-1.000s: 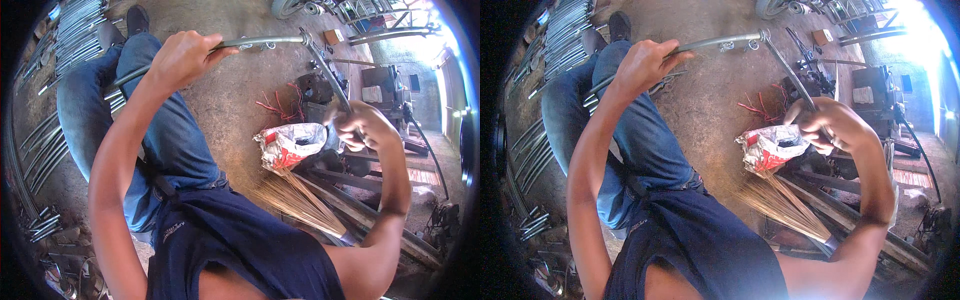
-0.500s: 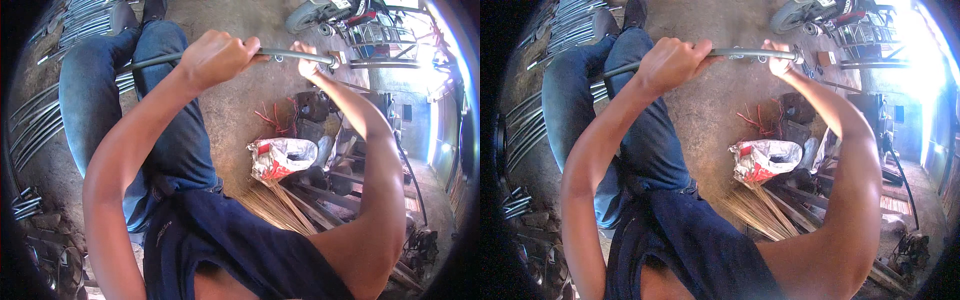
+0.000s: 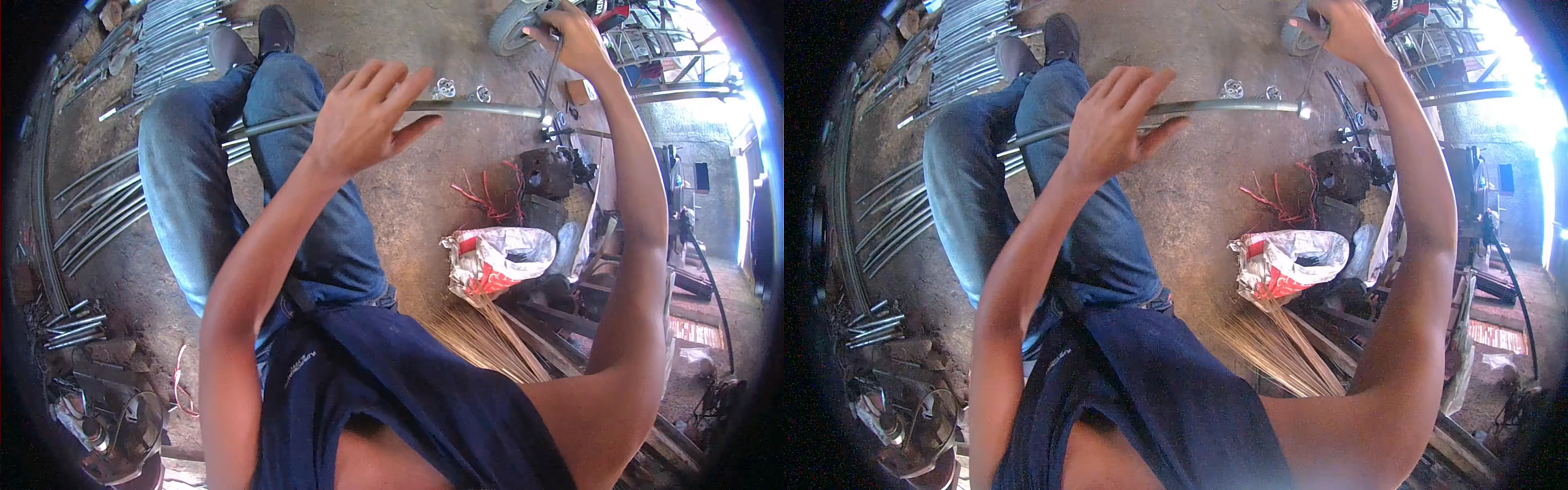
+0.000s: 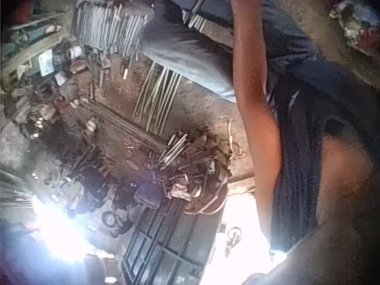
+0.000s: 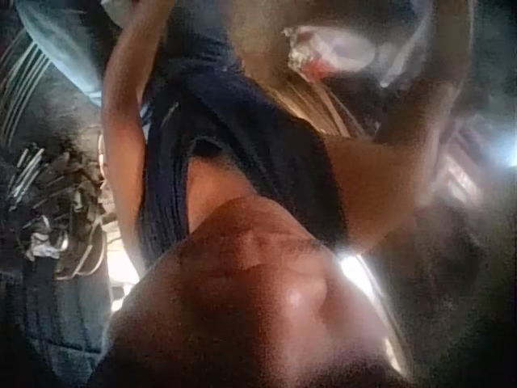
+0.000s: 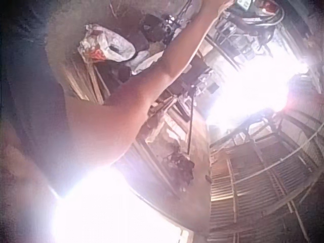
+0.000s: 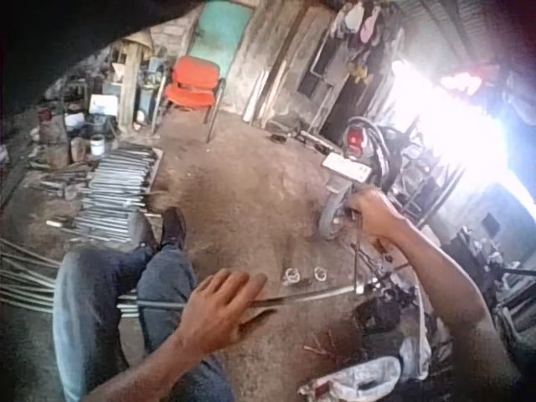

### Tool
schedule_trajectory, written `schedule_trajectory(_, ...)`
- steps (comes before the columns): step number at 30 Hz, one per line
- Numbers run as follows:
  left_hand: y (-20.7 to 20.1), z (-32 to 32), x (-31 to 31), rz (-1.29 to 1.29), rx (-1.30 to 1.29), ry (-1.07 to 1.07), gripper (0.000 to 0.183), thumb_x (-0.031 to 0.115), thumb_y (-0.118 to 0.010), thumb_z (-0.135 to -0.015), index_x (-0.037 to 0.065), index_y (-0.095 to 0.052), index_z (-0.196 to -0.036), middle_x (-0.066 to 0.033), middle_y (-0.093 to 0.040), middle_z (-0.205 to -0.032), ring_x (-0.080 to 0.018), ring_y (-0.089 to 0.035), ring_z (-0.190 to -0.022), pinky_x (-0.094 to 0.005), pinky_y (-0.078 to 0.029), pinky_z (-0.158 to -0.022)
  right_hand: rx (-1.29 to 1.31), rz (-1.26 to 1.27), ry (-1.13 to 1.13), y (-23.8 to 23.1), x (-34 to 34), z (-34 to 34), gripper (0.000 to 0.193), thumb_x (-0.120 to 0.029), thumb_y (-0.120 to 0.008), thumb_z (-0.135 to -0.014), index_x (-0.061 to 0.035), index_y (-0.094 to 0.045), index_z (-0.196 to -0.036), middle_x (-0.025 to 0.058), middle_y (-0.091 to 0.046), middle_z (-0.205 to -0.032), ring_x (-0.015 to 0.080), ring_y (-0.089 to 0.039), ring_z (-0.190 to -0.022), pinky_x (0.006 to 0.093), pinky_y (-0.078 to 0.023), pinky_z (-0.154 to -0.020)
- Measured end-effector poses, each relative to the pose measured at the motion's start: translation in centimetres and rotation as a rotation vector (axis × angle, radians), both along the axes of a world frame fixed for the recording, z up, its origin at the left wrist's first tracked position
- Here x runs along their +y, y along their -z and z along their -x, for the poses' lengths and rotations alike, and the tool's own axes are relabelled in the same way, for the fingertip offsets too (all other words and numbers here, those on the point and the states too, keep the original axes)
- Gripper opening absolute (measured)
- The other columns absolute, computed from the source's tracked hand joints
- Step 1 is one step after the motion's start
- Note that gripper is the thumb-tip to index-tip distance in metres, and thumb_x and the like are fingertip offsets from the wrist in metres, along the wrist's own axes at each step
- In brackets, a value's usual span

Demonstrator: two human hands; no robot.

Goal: Assembling metal rods with nuts and washers and using a wrench to tighten or bend components.

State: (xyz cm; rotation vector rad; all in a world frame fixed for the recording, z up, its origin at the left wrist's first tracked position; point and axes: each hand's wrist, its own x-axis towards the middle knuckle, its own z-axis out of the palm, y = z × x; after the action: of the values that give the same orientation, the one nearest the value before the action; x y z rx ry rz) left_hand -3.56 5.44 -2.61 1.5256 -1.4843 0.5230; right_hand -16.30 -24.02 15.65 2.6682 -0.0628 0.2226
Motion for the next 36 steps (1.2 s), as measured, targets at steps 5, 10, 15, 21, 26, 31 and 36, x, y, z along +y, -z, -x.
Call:
schedule_trajectory(5, 1.0, -0.9, 2.4, 0.055, 0.209, -0.140, 0.058, 0.041, -0.070, -0.084, 0.005, -0.056, -0.127, -0.0150, -0.061, -0.111, -0.0329, -0.058, -0.105, -0.0446, -0.045, -0.090, -0.025, 0.121, -0.078, -3.1, 1.4, -1.6, 0.024, -0.026, -0.074, -0.075, -0.0039, -0.066, -0.071, 0.0145, -0.062, -0.082, 0.0340, -0.061, -0.090, 0.0452, -0.049, -0.080)
schedule_trajectory(10, 2.4, -1.2, 1.8, 0.026, 0.103, -0.304, 0.067, 0.042, -0.061, -0.091, 0.005, -0.042, -0.143, -0.0201, -0.053, -0.134, -0.0358, -0.046, -0.128, -0.0489, -0.032, -0.108, 0.066, 0.349, 0.067, -6.5, 3.0, 0.4, 0.014, -0.013, -0.072, -0.069, -0.0002, -0.068, -0.073, 0.0182, -0.064, -0.087, 0.0338, -0.064, -0.095, 0.0414, -0.052, -0.085)
schedule_trajectory(15, 0.9, -1.4, 5.2, 0.194, 0.760, 0.100, 0.072, 0.054, -0.048, -0.096, 0.009, -0.032, -0.150, -0.0208, -0.050, -0.139, -0.0345, -0.046, -0.131, -0.0519, -0.028, -0.112, 0.052, 0.295, 0.106, -7.2, 6.7, -2.1, 0.014, -0.013, -0.072, -0.064, -0.0009, -0.067, -0.069, 0.0203, -0.065, -0.076, 0.0376, -0.066, -0.076, 0.0458, -0.053, -0.070)
schedule_trajectory(21, 0.2, -4.3, 5.7, 0.601, 1.736, 0.850, 0.077, 0.071, -0.024, -0.094, 0.013, -0.049, -0.137, -0.0252, -0.039, -0.148, -0.0458, -0.032, -0.139, -0.0590, -0.023, -0.114, -0.009, 0.259, 0.058, -7.7, 5.4, 0.8, 0.013, -0.012, -0.071, -0.063, -0.0019, -0.063, -0.065, 0.0182, -0.062, -0.071, 0.0384, -0.064, -0.073, 0.0465, -0.051, -0.065)
schedule_trajectory(26, 1.0, -3.8, 5.7, 0.629, 1.837, 0.931, 0.075, 0.068, -0.025, -0.094, 0.011, -0.046, -0.138, -0.0251, -0.039, -0.148, -0.0449, -0.032, -0.140, -0.0587, -0.022, -0.115, 0.009, 0.436, 0.062, -6.7, 1.6, 0.2, 0.032, -0.037, -0.077, -0.072, -0.0058, -0.074, -0.074, 0.0188, -0.071, -0.077, 0.0375, -0.071, -0.075, 0.0459, -0.057, -0.070)
schedule_trajectory(31, 0.8, -4.3, 7.1, 0.538, 1.862, 0.823, 0.069, 0.061, -0.029, -0.097, 0.007, -0.047, -0.136, -0.0245, -0.044, -0.145, -0.0441, -0.039, -0.136, -0.0551, -0.031, -0.112, -0.013, 0.481, 0.095, -6.6, 3.2, -0.6, 0.039, -0.045, -0.075, -0.074, -0.0056, -0.074, -0.073, 0.0194, -0.071, -0.077, 0.0363, -0.071, -0.074, 0.0472, -0.056, -0.070)
schedule_trajectory(36, 3.6, -8.7, 12.7, -0.246, 1.551, 0.561, 0.040, 0.030, -0.046, -0.091, -0.002, -0.064, -0.106, -0.0118, -0.072, -0.091, -0.0222, -0.069, -0.083, -0.0293, -0.053, -0.064, 0.013, 0.495, 0.149, -6.4, 4.4, -0.3, 0.028, -0.028, -0.069, -0.081, -0.0033, -0.071, -0.093, 0.0190, -0.067, -0.101, 0.0362, -0.064, -0.095, 0.0440, -0.050, -0.083)
